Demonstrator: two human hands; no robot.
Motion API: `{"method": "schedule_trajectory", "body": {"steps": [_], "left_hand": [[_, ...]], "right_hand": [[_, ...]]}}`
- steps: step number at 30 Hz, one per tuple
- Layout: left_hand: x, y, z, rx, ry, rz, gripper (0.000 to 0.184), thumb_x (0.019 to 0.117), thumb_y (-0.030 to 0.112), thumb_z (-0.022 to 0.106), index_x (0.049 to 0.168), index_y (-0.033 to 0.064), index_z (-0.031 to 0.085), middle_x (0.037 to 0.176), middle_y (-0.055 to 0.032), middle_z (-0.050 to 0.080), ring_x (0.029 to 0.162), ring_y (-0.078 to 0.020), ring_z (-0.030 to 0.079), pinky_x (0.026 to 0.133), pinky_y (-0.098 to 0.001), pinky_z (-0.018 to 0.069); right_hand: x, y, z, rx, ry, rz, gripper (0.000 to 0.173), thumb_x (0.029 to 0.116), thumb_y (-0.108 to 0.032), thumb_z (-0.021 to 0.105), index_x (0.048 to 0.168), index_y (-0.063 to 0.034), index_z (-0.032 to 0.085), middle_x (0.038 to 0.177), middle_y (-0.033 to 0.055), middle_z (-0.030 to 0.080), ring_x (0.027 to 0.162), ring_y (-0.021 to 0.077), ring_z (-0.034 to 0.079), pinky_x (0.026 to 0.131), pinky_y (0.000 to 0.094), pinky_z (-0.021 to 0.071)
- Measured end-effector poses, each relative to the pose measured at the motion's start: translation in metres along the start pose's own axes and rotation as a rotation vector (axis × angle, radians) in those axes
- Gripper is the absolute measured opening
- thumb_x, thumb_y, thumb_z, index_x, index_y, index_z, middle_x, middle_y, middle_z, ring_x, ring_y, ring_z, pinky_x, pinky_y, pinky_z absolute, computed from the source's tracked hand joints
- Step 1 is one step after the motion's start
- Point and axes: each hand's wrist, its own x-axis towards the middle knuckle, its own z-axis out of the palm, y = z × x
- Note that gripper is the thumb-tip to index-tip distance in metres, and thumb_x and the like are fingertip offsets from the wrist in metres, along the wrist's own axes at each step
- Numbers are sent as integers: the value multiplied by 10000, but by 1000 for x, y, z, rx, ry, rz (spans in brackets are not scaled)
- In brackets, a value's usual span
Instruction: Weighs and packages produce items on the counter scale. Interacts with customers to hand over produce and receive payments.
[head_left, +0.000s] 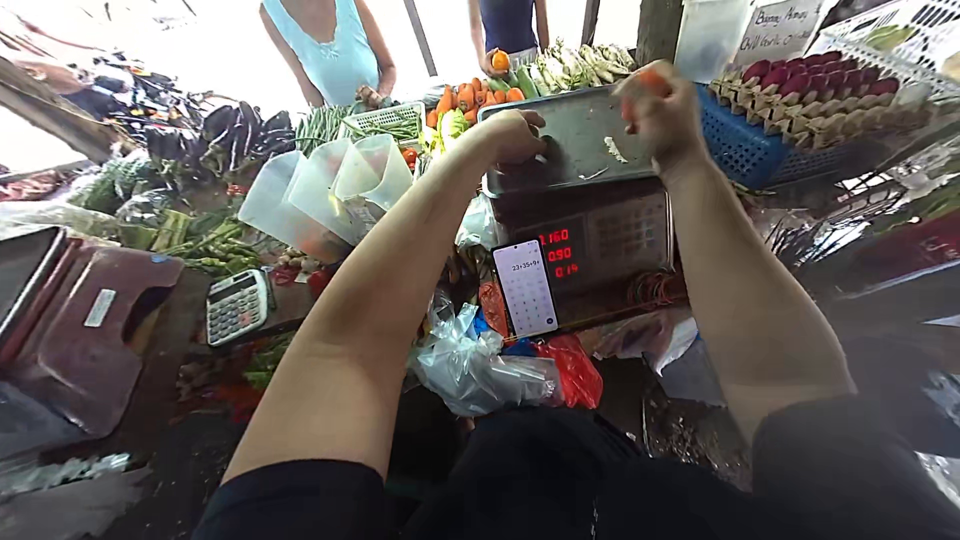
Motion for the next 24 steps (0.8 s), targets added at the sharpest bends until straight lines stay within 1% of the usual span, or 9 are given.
{"method": "schedule_trajectory", "body": {"steps": [2, 4, 6, 9, 11, 13, 17, 20, 24], "left_hand": [[0, -11, -4, -70, 7, 30, 541, 1084, 318, 521, 1594, 199, 384, 1438, -227, 557, 1219, -399, 605, 979, -614, 480], [2, -23, -6, -150, 6, 36, 600, 1105, 337, 467, 1646, 211, 239, 1513, -218, 489, 1150, -335, 632, 936, -535, 522], [4, -29, -6, -288, 56, -7, 584, 1114, 331, 441, 1646, 271, 208, 1352, -210, 569, 901, -251, 646, 761, -425, 555], [-6, -36, -8, -713, 225, -34, 412, 1122, 338, 402, 1519, 238, 442, 1022, -84, 569, 690, -143, 548, 620, -307, 497], [-20, -44, -6, -1181, 362, 19, 258, 1096, 255, 436, 1263, 129, 588, 816, 8, 601, 555, -59, 519, 521, -209, 474], [-40, -60, 1, -1659, 408, 203, 263, 1104, 180, 317, 1139, 69, 554, 701, 23, 545, 521, -33, 496, 516, -157, 469], [-104, -95, 34, -2083, 551, 214, 315, 1103, 310, 261, 1058, 111, 501, 810, -24, 573, 682, -85, 586, 687, -211, 532], [-169, -108, 63, -2103, 453, 115, 225, 1081, 289, 354, 1075, 136, 518, 924, 3, 608, 645, 9, 591, 527, -86, 485], [-241, -137, 105, -1907, 373, 135, 273, 1057, 247, 389, 1094, 100, 616, 980, -23, 648, 581, 2, 574, 431, -98, 439]], "right_hand": [[-25, -12, -22, 522, 105, 141, 274, 1059, -287, 458, 1219, -108, 589, 1025, 37, 655, 883, 161, 677, 751, 342, 591], [-54, -14, -41, 844, 172, 172, 303, 1081, -369, 368, 1169, -152, 560, 1007, 48, 674, 875, 221, 709, 722, 413, 627], [-86, -6, -51, 936, 169, 161, 359, 1079, -409, 306, 1017, -183, 577, 949, 38, 678, 868, 235, 709, 726, 448, 624], [-136, 28, -56, 645, 13, 119, 360, 1022, -369, 327, 1000, -209, 649, 1031, -21, 703, 875, 149, 704, 695, 343, 614], [-165, 53, -52, 277, -98, 41, 377, 983, -388, 509, 1211, -146, 687, 1090, 5, 701, 862, 111, 676, 704, 309, 589], [-187, 64, -41, -125, -150, 10, 503, 876, -274, 633, 1347, -99, 655, 1131, 86, 698, 939, 180, 668, 801, 415, 572], [-210, 75, -18, -574, -133, -26, 641, 797, -405, 700, 1382, -145, 662, 1096, 156, 688, 999, 365, 655, 777, 594, 524], [-210, 75, -11, -689, -132, -63, 665, 803, -456, 670, 1399, -163, 654, 1075, 149, 684, 966, 378, 641, 704, 551, 523], [-206, 75, -5, -812, -165, -59, 683, 800, -466, 661, 1426, -192, 635, 1090, 160, 690, 973, 401, 642, 680, 546, 517]]}}
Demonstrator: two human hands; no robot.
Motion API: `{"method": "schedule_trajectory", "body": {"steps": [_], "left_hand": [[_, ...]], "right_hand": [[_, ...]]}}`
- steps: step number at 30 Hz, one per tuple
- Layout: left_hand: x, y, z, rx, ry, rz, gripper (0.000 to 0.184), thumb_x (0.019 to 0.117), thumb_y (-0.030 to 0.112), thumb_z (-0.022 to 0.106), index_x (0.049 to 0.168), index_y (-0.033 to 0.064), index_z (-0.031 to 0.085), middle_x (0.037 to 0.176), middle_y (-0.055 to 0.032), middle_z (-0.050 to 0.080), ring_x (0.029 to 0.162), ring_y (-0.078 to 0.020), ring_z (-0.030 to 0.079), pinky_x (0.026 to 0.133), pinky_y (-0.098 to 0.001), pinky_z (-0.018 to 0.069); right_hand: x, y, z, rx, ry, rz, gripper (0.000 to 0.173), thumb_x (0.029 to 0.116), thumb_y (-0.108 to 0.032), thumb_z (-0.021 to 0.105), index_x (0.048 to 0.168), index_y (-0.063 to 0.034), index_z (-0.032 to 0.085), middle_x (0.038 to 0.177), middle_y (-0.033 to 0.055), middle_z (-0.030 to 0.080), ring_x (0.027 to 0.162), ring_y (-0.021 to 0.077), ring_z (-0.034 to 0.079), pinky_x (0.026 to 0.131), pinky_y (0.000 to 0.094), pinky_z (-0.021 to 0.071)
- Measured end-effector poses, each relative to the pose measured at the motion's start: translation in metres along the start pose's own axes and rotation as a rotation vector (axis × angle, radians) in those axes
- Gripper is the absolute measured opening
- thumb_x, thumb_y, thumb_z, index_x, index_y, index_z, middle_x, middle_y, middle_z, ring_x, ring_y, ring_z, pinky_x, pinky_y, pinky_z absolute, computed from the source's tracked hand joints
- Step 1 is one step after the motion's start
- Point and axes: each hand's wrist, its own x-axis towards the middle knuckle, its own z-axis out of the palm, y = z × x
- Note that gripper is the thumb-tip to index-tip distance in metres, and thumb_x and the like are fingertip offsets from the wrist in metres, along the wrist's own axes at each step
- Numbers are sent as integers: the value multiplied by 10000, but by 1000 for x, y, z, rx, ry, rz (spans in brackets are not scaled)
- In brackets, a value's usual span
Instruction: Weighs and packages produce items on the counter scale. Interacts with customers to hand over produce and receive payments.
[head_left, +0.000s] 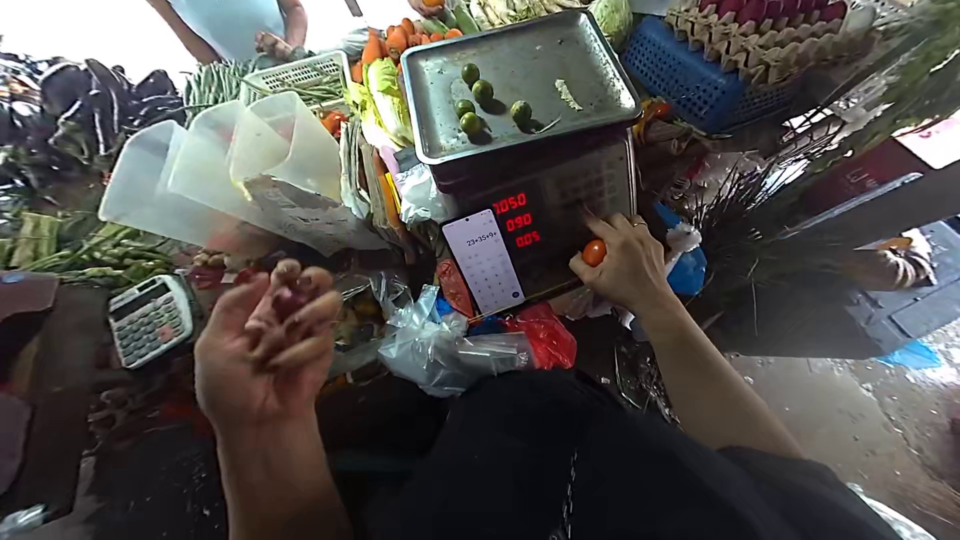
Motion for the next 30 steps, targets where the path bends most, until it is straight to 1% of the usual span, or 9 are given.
{"method": "schedule_trajectory", "body": {"steps": [2, 6, 8, 13, 15, 19, 23, 26, 30], "left_hand": [[-25, -4, -19, 20, 3, -20, 309, 1057, 259, 406, 1097, 85, 658, 1009, -40, 683, 586, 2, 589, 434, -100, 444], [-54, -17, -36, 14, 85, -6, 355, 1071, 238, 341, 1063, 81, 659, 966, -32, 680, 560, 8, 566, 421, -100, 425], [-62, -22, -40, -11, 112, -2, 367, 1079, 228, 299, 1072, 84, 638, 997, -45, 686, 551, 4, 567, 412, -105, 427], [-70, -28, -46, -28, 74, -22, 297, 1079, 208, 344, 1069, 96, 619, 977, -28, 654, 530, 9, 542, 406, -102, 426], [-73, -29, -47, -28, 81, -21, 278, 1070, 201, 364, 1062, 100, 622, 972, -26, 657, 531, 11, 546, 405, -105, 428], [-77, -33, -49, -54, 114, -28, 309, 1072, 190, 319, 1059, 93, 613, 967, -34, 653, 544, 3, 558, 404, -110, 430], [-72, -39, -45, -45, 118, -61, 355, 1080, 173, 252, 1050, 96, 597, 963, -34, 651, 548, -1, 556, 409, -109, 430], [-66, -40, -36, -15, 117, -72, 358, 1084, 173, 258, 1042, 97, 605, 958, -31, 659, 563, 1, 575, 420, -109, 448], [-62, -41, -30, -18, 116, -81, 345, 1084, 178, 284, 1029, 83, 610, 952, -41, 658, 545, 2, 565, 420, -109, 451]], "right_hand": [[2, -2, -3, -34, -36, 7, 671, 802, -458, 679, 1419, -196, 640, 1103, 176, 687, 992, 419, 641, 688, 567, 514], [0, -7, -12, -61, -83, 11, 692, 818, -468, 666, 1447, -184, 613, 1135, 175, 675, 1019, 423, 628, 698, 576, 509], [-5, -10, -10, -60, -59, -3, 721, 805, -477, 654, 1451, -160, 605, 1118, 175, 676, 1021, 420, 629, 698, 572, 510], [10, 0, -22, -35, -65, 181, 807, 838, -459, 706, 1547, -147, 481, 1238, 221, 661, 1066, 452, 640, 784, 645, 503], [23, 7, -27, -25, -46, 201, 785, 831, -463, 694, 1530, -159, 509, 1201, 208, 671, 1020, 427, 655, 772, 630, 502], [35, 10, -34, -7, -76, 228, 649, 848, -488, 654, 1402, -151, 643, 1171, 194, 681, 994, 400, 667, 756, 622, 501], [32, 18, -37, -22, -39, 192, 675, 831, -471, 654, 1464, -245, 595, 1157, 180, 684, 998, 389, 663, 753, 606, 498], [19, 7, -36, -10, -46, 107, 659, 834, -431, 696, 1440, -189, 607, 1177, 185, 666, 1034, 421, 634, 764, 620, 500], [1, -13, -21, -44, -131, 82, 695, 836, -452, 694, 1484, -234, 567, 1190, 173, 664, 1047, 420, 624, 726, 597, 506]]}}
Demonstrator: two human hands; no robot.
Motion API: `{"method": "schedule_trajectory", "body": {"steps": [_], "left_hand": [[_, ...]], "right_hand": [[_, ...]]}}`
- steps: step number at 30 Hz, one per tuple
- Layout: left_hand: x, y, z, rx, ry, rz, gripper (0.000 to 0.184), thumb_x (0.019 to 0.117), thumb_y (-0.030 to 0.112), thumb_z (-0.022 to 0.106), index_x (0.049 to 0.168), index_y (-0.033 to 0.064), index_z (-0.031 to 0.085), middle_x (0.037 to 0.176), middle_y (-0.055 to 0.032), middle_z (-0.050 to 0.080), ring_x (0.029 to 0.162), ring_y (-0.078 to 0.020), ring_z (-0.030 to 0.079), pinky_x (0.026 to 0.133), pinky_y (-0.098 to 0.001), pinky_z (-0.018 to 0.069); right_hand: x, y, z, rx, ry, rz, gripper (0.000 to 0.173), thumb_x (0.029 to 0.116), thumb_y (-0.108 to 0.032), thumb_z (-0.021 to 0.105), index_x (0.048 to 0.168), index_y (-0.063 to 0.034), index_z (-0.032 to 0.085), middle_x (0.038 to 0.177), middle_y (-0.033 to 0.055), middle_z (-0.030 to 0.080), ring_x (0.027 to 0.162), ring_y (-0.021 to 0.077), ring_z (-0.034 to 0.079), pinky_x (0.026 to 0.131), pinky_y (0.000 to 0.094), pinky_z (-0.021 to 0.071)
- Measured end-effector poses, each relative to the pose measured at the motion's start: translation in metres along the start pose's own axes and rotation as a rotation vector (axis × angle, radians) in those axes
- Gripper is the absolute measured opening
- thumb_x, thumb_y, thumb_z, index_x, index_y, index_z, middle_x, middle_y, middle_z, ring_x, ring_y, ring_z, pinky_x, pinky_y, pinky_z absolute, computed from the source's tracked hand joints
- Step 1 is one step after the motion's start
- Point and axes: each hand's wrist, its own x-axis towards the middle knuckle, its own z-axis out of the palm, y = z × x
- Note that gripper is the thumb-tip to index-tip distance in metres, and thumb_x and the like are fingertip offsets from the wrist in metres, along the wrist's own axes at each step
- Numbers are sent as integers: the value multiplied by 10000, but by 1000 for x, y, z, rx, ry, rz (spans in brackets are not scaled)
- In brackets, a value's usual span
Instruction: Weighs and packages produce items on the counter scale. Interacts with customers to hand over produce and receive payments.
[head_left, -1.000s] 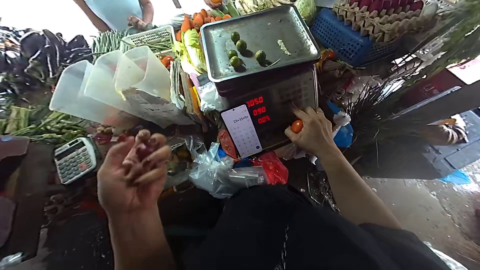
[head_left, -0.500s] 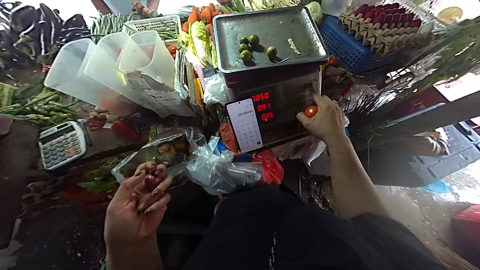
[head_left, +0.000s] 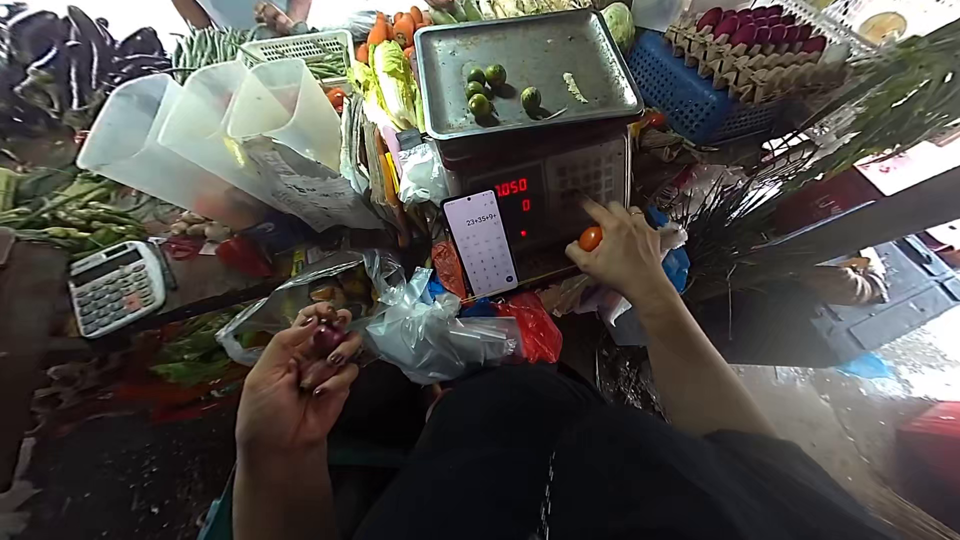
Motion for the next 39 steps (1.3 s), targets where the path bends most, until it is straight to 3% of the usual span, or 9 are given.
{"method": "schedule_trajectory", "body": {"steps": [4, 10, 22, 25, 28, 32, 34, 37, 39], "left_hand": [[-1, -2, 4, 25, 22, -11, 377, 1085, 186, 260, 1009, 96, 619, 917, -31, 656, 546, 6, 561, 429, -105, 449], [-6, -4, 1, 77, 69, -15, 372, 1092, 201, 258, 1003, 131, 613, 906, 4, 638, 517, 32, 512, 418, -90, 420], [-11, -6, -6, 119, 127, -20, 373, 1097, 203, 251, 1017, 140, 610, 910, 10, 626, 539, 25, 511, 441, -93, 425], [-8, -10, -4, 130, 190, -13, 357, 1092, 175, 259, 1027, 123, 606, 915, -10, 632, 607, -5, 569, 506, -115, 476], [-1, -10, 6, 170, 238, -11, 371, 1055, 157, 252, 1061, 134, 623, 933, -21, 671, 731, -80, 657, 664, -214, 570], [22, -4, 42, 433, 85, 19, 265, 926, 77, 428, 1116, 198, 567, 1063, 42, 638, 844, -56, 639, 770, -240, 566], [42, 0, 70, 646, -63, 94, 306, 940, 102, 495, 1228, 194, 541, 1140, 45, 612, 922, -65, 637, 816, -273, 571], [95, 2, 125, 1033, -325, 306, 378, 1006, 122, 584, 1364, 42, 494, 1166, -66, 610, 976, -121, 669, 861, -331, 601], [135, -1, 173, 1349, -454, 429, 399, 995, 99, 586, 1377, 15, 510, 1253, -137, 598, 1048, -155, 652, 893, -327, 576]], "right_hand": [[-3, 3, 3, -13, -54, -10, 734, 848, -467, 674, 1532, -255, 513, 1175, 181, 662, 1035, 416, 623, 710, 584, 499], [-43, -13, 28, 161, -127, -280, 706, 817, -452, 662, 1486, -245, 575, 1103, 105, 693, 1018, 345, 636, 755, 545, 528], [-53, -68, 54, 35, -84, -512, 671, 809, -434, 644, 1446, -227, 616, 1000, 106, 684, 929, 331, 631, 691, 469, 504], [-51, -77, 51, -21, -164, -462, 694, 803, -436, 666, 1464, -236, 598, 1034, 124, 689, 958, 359, 638, 683, 488, 513], [-55, -73, 48, -30, -113, -440, 654, 800, -454, 645, 1413, -225, 647, 995, 111, 689, 914, 346, 649, 642, 474, 512], [-58, -60, 42, -47, -161, -376, 662, 789, -458, 674, 1397, -197, 657, 1045, 150, 712, 950, 390, 665, 687, 528, 531], [-59, -55, 42, -26, -145, -383, 674, 799, -488, 648, 1414, -215, 646, 1053, 146, 710, 956, 385, 663, 692, 522, 532], [-63, -50, 36, 49, -56, -390, 653, 802, -502, 614, 1396, -233, 663, 1036, 118, 714, 944, 363, 664, 675, 506, 533], [-67, -49, 29, 74, -53, -361, 641, 808, -477, 634, 1397, -226, 660, 1049, 111, 707, 972, 363, 659, 683, 509, 535]]}}
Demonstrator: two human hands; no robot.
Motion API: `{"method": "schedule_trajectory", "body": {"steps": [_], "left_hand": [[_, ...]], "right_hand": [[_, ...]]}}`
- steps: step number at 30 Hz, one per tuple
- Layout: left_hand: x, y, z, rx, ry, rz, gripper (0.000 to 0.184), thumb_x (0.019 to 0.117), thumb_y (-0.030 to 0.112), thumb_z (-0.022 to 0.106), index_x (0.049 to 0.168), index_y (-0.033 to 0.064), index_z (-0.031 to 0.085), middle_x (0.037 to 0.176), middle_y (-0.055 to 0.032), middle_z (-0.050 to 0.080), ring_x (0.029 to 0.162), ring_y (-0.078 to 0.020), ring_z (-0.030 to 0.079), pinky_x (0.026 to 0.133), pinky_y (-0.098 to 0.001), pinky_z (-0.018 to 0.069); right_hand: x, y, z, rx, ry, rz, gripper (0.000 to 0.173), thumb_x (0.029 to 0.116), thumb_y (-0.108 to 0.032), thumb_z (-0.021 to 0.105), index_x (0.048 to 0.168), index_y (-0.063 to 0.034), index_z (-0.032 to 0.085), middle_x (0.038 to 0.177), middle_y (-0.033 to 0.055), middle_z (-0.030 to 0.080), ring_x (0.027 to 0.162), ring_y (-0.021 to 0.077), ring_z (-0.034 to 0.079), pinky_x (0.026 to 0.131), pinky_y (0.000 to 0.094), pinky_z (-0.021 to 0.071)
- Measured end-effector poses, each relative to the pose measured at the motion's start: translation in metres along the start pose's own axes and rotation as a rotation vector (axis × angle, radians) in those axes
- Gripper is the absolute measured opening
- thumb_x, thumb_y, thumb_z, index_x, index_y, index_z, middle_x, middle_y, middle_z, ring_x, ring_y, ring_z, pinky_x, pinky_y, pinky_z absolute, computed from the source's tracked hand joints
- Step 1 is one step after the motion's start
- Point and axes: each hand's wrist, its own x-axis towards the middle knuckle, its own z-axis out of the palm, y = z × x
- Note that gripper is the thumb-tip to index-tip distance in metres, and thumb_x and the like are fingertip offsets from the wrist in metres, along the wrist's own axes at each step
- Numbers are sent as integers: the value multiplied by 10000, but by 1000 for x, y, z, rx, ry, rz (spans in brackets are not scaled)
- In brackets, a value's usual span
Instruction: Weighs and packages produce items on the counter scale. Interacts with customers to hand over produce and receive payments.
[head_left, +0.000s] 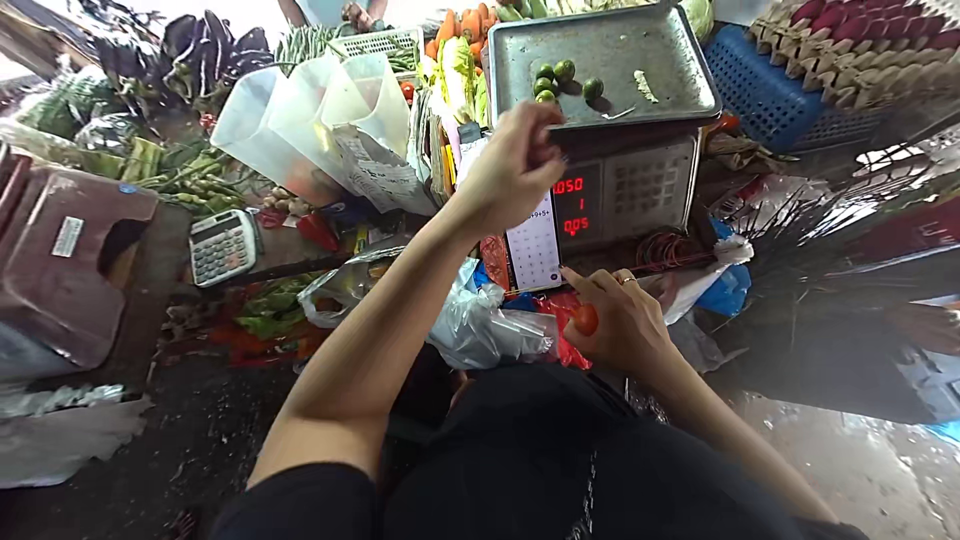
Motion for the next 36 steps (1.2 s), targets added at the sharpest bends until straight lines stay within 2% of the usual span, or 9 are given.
{"method": "schedule_trajectory", "body": {"steps": [5, 8, 11, 15, 18, 21, 27, 31, 36], "left_hand": [[132, 36, 55, 480, -226, -14, 505, 899, -48, 654, 1381, 62, 548, 1472, -236, 436, 1344, -413, 479, 1056, -538, 476], [167, 24, 76, 570, -258, -9, 561, 881, -85, 624, 1410, 82, 545, 1490, -230, 432, 1411, -461, 390, 1056, -616, 457], [174, 6, 69, 506, -202, 81, 588, 1008, 99, 575, 1568, 186, 416, 1541, -258, 405, 1417, -461, 403, 1104, -611, 407], [154, -7, 21, 551, -204, 30, 791, 949, 367, 722, 1613, 191, 329, 1597, -226, 372, 1448, -448, 385, 1124, -676, 347], [141, -30, 7, 620, -240, -49, 599, 977, 425, 674, 1513, 225, 497, 1529, -210, 451, 1420, -451, 399, 1095, -694, 336], [145, -45, 7, 633, -188, 3, 364, 1026, 330, 589, 1370, 218, 632, 1369, -239, 541, 1296, -465, 492, 1025, -653, 423], [144, -38, 10, 715, -132, -66, 326, 1066, 277, 495, 1299, 89, 623, 1294, -257, 580, 1194, -459, 591, 956, -635, 496], [141, -43, 6, 721, -14, -34, 352, 1075, 294, 451, 1106, 8, 654, 1108, -232, 667, 1096, -422, 651, 916, -626, 506], [134, -41, 0, 704, -2, -19, 407, 1069, 372, 464, 1049, 16, 661, 978, -222, 692, 1004, -430, 674, 855, -648, 501]], "right_hand": [[-11, 1, -10, -13, -35, 89, 693, 800, -475, 639, 1441, -211, 623, 1081, 125, 709, 1016, 380, 654, 737, 525, 542], [-21, 9, -9, -2, 51, 103, 697, 774, -483, 631, 1409, -197, 653, 1044, 112, 714, 956, 366, 670, 695, 517, 543], [-29, 17, -13, 17, 54, 159, 705, 767, -485, 646, 1412, -200, 650, 1108, 124, 723, 1011, 389, 678, 731, 558, 552], [-39, 31, -15, 58, 106, 208, 713, 762, -518, 643, 1396, -192, 661, 1127, 146, 726, 1022, 415, 677, 733, 576, 553], [-38, 39, -16, 80, 147, 206, 700, 769, -504, 625, 1385, -174, 670, 1098, 113, 725, 988, 361, 679, 722, 536, 547], [-30, 43, -23, 84, 164, 211, 689, 777, -481, 635, 1399, -185, 662, 1077, 99, 718, 987, 345, 666, 720, 513, 541], [-1, 60, -41, 36, 234, 239, 639, 825, -438, 635, 1402, -164, 652, 1077, 131, 721, 996, 374, 669, 741, 551, 542], [34, 84, -51, 9, 199, 322, 721, 822, -436, 699, 1477, -164, 574, 1142, 158, 693, 1052, 412, 638, 749, 593, 523], [61, 90, -58, -20, 153, 457, 705, 833, -452, 704, 1468, -175, 580, 1177, 161, 660, 1052, 395, 621, 749, 585, 504]]}}
